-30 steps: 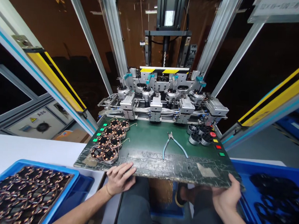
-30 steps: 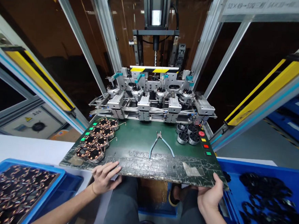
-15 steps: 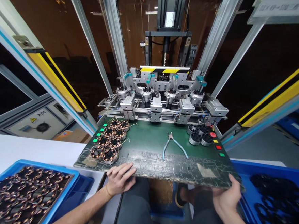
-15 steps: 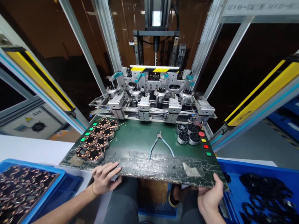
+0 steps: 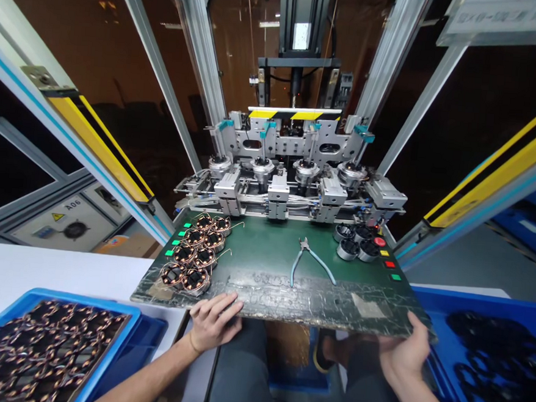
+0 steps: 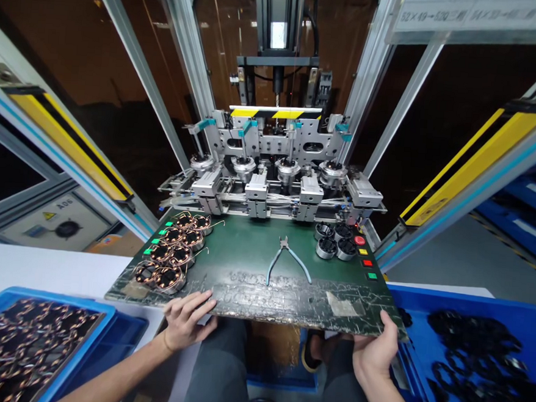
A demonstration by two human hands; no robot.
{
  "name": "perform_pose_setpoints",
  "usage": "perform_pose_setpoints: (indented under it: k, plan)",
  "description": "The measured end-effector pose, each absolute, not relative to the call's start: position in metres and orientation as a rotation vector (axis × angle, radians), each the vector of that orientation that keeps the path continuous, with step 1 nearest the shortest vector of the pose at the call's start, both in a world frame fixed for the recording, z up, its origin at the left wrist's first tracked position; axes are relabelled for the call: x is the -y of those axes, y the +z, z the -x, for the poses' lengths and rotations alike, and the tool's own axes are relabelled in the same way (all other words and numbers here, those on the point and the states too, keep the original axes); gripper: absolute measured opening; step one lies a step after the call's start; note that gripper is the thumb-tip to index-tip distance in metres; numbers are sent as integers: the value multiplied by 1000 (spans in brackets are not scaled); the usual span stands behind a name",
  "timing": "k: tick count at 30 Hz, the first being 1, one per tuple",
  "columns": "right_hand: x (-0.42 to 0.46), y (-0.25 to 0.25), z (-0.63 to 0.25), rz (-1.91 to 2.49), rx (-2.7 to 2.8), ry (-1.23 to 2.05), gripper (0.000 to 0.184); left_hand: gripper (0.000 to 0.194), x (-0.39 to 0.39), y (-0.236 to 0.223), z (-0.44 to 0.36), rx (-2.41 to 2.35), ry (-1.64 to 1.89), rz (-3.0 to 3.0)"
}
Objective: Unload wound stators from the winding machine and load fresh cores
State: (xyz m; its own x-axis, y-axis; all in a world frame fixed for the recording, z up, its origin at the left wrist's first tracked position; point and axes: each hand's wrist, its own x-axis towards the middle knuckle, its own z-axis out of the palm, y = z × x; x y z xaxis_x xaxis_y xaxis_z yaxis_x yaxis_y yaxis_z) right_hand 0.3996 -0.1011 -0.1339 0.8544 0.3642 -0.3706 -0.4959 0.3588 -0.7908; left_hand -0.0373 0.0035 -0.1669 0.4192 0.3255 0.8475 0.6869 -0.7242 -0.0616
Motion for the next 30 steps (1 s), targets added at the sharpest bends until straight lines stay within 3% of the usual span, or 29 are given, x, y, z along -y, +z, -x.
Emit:
perform_pose_setpoints:
  k: [12,18,30]
  plan:
    - [102,-137,-402,1062,-123,585,42,72,-4,-169,38,868,-1221,2277]
    - [102,-141,-404,1046,-139,606,44,64,-4,-166,36,851,-1245,2270]
    - [102,-132,-399,1069,-142,583,37,67,-3,-171,39,877,-1203,2270]
